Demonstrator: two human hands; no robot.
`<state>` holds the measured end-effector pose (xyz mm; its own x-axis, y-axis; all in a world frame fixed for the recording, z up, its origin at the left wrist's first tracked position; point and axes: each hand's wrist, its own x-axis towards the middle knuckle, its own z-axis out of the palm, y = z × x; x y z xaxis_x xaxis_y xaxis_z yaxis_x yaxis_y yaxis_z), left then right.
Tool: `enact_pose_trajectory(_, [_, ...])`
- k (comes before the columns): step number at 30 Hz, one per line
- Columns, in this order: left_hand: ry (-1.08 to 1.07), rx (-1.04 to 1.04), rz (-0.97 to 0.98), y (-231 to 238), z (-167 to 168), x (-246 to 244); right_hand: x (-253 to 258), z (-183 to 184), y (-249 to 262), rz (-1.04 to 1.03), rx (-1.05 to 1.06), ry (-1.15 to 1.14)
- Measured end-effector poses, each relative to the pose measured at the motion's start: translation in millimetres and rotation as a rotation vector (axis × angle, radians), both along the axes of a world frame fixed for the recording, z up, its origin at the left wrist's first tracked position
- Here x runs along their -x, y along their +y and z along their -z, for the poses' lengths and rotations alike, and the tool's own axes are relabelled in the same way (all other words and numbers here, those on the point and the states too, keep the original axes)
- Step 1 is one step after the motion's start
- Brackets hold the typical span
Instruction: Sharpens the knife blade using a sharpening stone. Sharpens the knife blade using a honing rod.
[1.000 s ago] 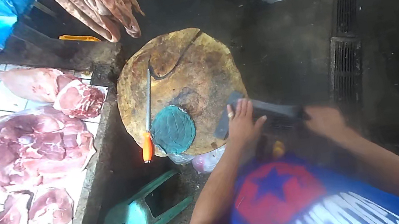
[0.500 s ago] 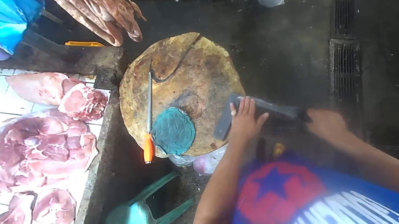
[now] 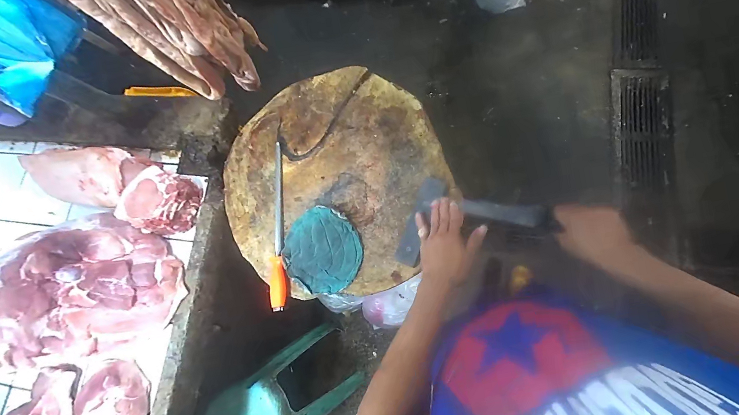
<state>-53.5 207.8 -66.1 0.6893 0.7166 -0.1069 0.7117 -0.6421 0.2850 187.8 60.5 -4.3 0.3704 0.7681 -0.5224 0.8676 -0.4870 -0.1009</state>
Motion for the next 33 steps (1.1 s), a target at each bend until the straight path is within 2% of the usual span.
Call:
enact_pose_trajectory(2, [0.038,0.084,-0.111,-21,-8,38,14,3,9,-0.111,-0.002,0.056])
enact_pose_trajectory(4, [0.106,0.154,-0.157,-26,-18,48,18,8,11,-0.143,0.002,0.08])
enact_pose_trajectory(8, [0.04,0.051,-0.028,8,-12,-12,-6,0,-1,0.039,-0.044,0.016])
enact_pose_trajectory(10, [0.013,0.019,0.048,20,-7,-27,-8,-8,-3,0.09,-0.016,0.0])
enact_pose_trajectory(13, [0.052,0.074,-0.045,2,-14,7,4,-11,11,-0.013,0.047,0.066])
enact_pose_trajectory(15, [0.132,0.124,-0.157,-16,-23,45,16,-1,27,-0.141,0.049,0.133])
enact_pose_trajectory(17, [0.181,0.151,-0.194,-27,-27,56,13,11,33,-0.209,0.014,0.16])
enact_pose_trajectory(21, [0.045,0.067,-0.076,-8,-18,-2,-46,17,30,-0.12,-0.069,0.079])
enact_pose_trajectory(23, [0.036,0.028,-0.034,7,-9,-17,-56,22,35,-0.058,-0.052,0.021])
enact_pose_trajectory(25, [0.044,-0.005,-0.062,20,-3,6,-26,27,52,-0.047,-0.037,0.049])
enact_pose_trajectory(30, [0.129,0.047,-0.157,50,-6,148,106,25,96,-0.134,0.024,0.254])
enact_pose_trajectory(31, [0.142,0.059,-0.166,50,-9,158,112,23,97,-0.173,0.033,0.272])
enact_pose_trajectory(33, [0.136,0.054,-0.168,45,-14,141,93,18,92,-0.197,0.024,0.27])
